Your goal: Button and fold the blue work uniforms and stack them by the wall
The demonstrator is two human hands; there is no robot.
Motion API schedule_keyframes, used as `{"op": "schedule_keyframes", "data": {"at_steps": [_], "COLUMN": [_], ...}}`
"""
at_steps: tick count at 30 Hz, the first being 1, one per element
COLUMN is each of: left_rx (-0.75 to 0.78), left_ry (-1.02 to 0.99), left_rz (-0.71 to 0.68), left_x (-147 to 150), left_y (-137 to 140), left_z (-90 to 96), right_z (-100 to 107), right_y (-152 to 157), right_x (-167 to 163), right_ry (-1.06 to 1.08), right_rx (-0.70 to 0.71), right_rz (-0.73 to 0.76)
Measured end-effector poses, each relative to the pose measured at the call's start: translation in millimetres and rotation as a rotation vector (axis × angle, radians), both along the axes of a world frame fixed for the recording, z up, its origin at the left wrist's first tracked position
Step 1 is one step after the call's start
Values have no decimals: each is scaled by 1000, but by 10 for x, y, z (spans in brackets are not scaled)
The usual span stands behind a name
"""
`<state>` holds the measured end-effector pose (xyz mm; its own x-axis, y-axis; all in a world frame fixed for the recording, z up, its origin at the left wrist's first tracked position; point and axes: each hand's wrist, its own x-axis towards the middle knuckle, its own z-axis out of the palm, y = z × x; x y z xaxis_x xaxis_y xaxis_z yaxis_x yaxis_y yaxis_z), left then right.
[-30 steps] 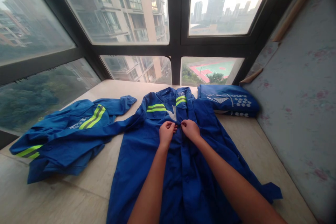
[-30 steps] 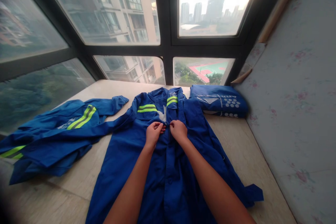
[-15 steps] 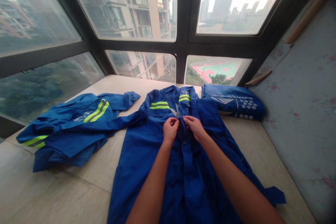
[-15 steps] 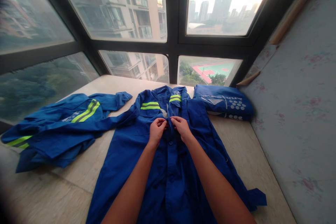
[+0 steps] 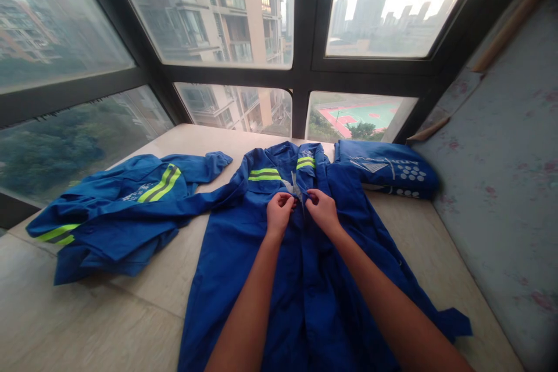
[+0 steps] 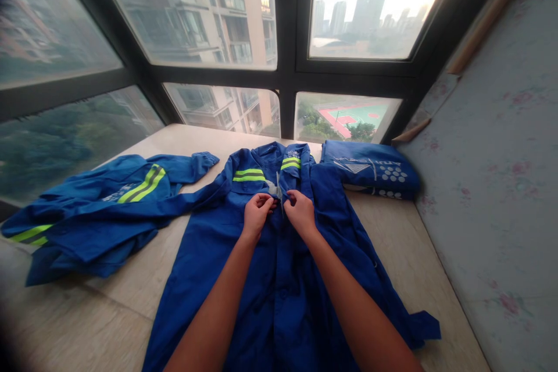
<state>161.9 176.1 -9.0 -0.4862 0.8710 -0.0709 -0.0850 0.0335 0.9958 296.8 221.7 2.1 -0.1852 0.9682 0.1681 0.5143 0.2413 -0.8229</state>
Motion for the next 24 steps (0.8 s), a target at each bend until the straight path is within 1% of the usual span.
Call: {"op": "schedule_keyframes", "data": {"at_steps": [2, 3, 5, 8, 10, 12, 14, 17, 21, 24], "left_rx": [0, 1, 4, 10, 12, 10, 5, -6, -21, -21], "left_ry": [-8, -11, -19, -30, -36, -39, -41, -33, 22, 94], "left_rz": [13, 19, 23, 20, 19, 16, 6, -19, -41, -38], "left_x": [-21, -30, -40, -36, -27, -19, -12, 3, 25, 31], "left_y": [-21, -30, -46, -55, -58, -61, -63, -55, -13, 28], "left_z": [37, 58, 103, 163, 191, 203, 198, 148, 22, -76], "right_z": [13, 20, 42, 89, 121, 143, 149, 125, 56, 20], "right_y": [7, 10, 12, 3, -5, -9, -5, 16, 56, 68], "right_x": [41, 57, 70, 38, -8, -58, -101, -137, -137, -127], "right_ry": [-42, -64, -108, -222, -395, -566, -653, -623, -372, -280], "right_rx": [-24, -35, -51, -75, -35, 42, 98, 67, -6, -4], "right_rz": [-90, -108, -110, -70, -34, -12, -5, -7, 6, 22]}}
